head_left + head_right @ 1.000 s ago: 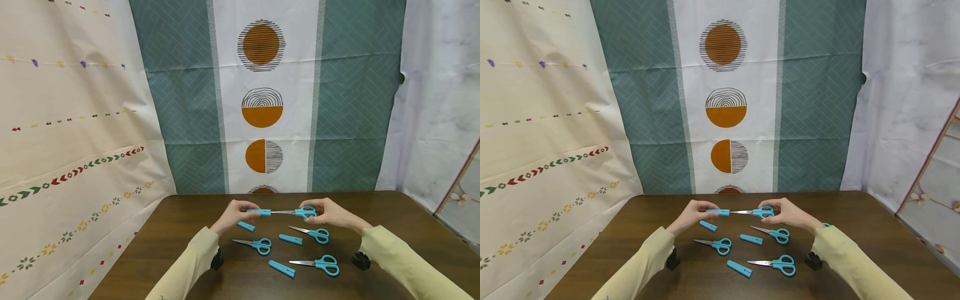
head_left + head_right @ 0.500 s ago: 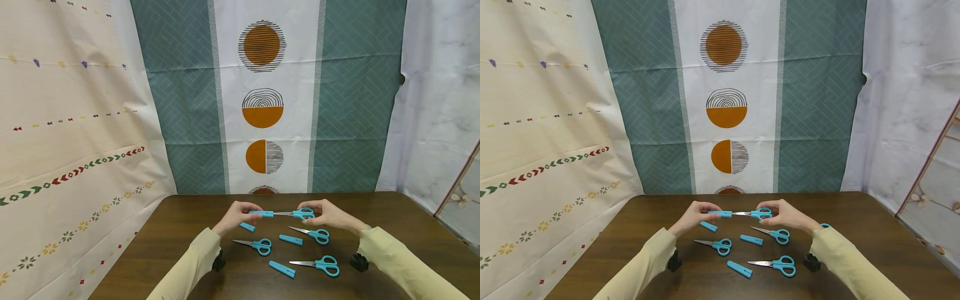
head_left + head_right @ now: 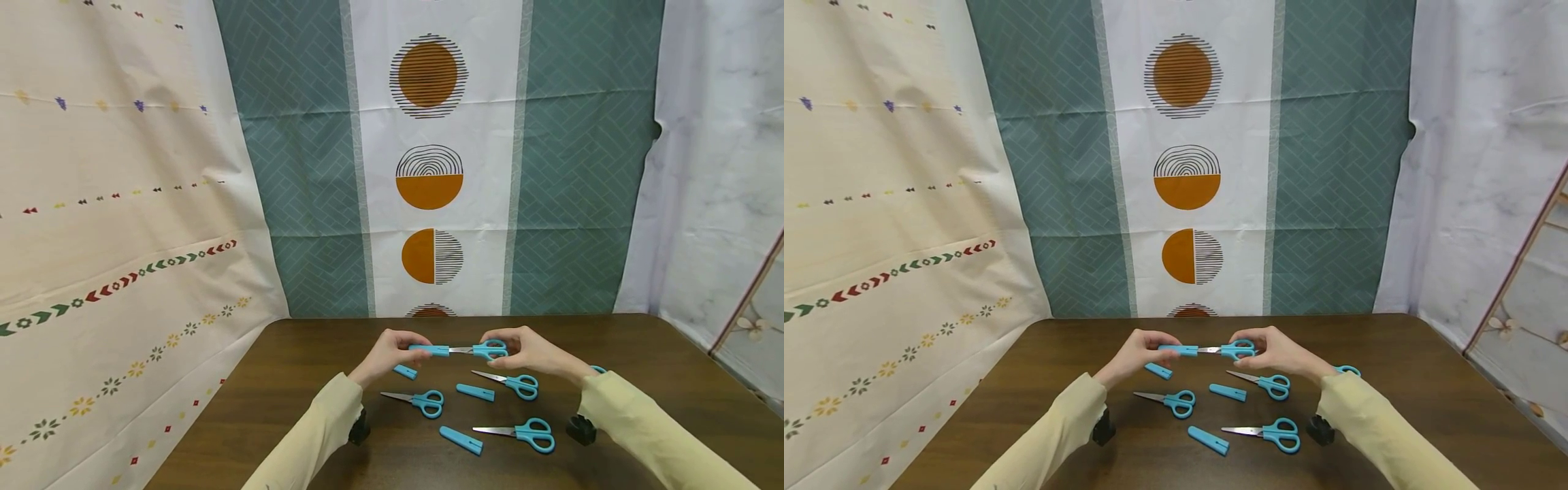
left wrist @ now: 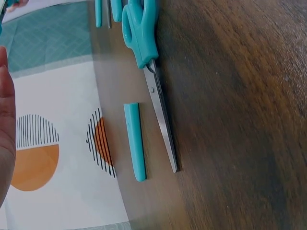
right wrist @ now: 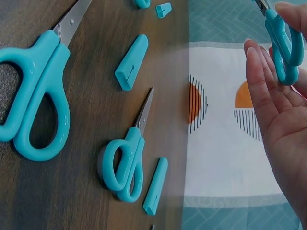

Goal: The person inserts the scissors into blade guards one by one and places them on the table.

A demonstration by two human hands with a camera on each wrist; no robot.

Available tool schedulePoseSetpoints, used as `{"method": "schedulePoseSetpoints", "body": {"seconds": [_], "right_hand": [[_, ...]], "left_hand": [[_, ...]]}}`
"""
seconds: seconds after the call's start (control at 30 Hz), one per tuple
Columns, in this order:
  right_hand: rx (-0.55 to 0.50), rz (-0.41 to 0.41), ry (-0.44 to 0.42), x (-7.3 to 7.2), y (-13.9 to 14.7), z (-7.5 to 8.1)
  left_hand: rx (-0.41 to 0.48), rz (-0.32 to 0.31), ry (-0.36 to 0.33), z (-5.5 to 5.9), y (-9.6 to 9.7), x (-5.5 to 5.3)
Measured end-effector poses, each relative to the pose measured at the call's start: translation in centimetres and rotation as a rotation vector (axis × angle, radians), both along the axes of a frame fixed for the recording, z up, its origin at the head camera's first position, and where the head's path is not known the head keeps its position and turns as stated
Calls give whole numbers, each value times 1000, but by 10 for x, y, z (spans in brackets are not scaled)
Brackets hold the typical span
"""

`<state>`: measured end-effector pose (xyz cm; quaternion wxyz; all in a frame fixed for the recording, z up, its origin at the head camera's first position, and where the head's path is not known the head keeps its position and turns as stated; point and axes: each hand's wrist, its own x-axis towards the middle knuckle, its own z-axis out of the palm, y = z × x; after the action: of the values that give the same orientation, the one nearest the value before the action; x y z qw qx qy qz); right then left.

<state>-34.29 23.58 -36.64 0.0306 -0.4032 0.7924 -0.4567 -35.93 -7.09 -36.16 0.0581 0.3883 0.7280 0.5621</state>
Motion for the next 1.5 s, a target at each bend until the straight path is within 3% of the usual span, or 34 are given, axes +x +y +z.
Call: {"method": "schedulePoseSetpoints", "body": {"seconds": [0.47, 0.97, 1.2, 1.33, 1.5], "right_hand": [[-43, 5, 9, 0, -6, -3], [-36, -42, -14, 4, -9, -4], [-21, -100, -42, 7, -9, -4], [-14, -133, -45, 10, -11, -2], [-52, -97, -30, 16, -16, 7]], "left_hand": [[7, -3, -20, 0, 4, 2], [-21, 1, 44, -1, 10, 4], [-12, -17, 28, 0, 10, 5], [9, -25, 19, 0, 10, 5], [22, -34, 15, 2, 10, 6]]}}
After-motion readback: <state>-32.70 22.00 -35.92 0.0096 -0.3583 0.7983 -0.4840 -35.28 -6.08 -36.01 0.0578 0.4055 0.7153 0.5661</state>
